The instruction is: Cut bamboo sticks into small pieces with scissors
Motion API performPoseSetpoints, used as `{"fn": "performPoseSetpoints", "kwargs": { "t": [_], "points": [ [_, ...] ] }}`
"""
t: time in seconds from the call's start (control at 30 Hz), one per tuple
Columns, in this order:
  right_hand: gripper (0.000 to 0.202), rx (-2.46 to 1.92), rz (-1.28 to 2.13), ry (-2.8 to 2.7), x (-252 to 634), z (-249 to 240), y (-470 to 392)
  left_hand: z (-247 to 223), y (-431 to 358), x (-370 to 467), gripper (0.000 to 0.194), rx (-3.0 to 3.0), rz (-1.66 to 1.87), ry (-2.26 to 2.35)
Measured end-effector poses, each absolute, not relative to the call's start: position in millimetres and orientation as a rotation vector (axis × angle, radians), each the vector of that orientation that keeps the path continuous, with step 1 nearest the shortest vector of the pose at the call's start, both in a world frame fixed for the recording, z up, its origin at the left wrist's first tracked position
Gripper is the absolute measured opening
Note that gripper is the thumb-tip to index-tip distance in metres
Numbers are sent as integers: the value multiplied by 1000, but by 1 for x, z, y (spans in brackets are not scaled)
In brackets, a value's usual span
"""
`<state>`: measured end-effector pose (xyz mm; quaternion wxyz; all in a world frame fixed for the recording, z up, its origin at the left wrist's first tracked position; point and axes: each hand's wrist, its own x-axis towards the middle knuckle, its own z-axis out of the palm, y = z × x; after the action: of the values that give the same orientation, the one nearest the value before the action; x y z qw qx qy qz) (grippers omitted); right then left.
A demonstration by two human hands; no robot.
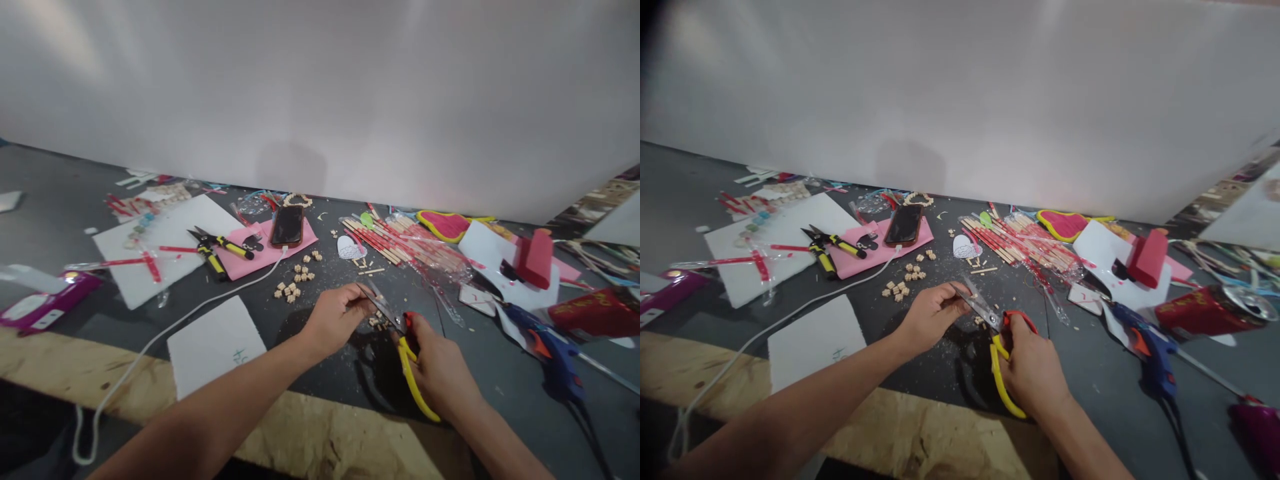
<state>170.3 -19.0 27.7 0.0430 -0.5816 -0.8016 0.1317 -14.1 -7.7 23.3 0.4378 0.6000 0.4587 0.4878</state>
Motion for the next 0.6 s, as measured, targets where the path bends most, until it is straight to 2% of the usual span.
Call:
{"fn": "performPoseSetpoints", "kwargs": {
  "t": [0.17, 0.37, 0.6],
  "points": [
    [19, -1748, 375, -2465, 172, 23, -19, 29, -9, -16, 19, 1450, 1151, 1127],
    [29, -1634, 416, -2478, 179, 17, -17, 33, -6, -20, 13, 1234, 992, 986],
    [19, -1556, 478, -2501, 178, 22, -19, 39, -5, -33, 15, 991, 757, 703]
  ]
}}
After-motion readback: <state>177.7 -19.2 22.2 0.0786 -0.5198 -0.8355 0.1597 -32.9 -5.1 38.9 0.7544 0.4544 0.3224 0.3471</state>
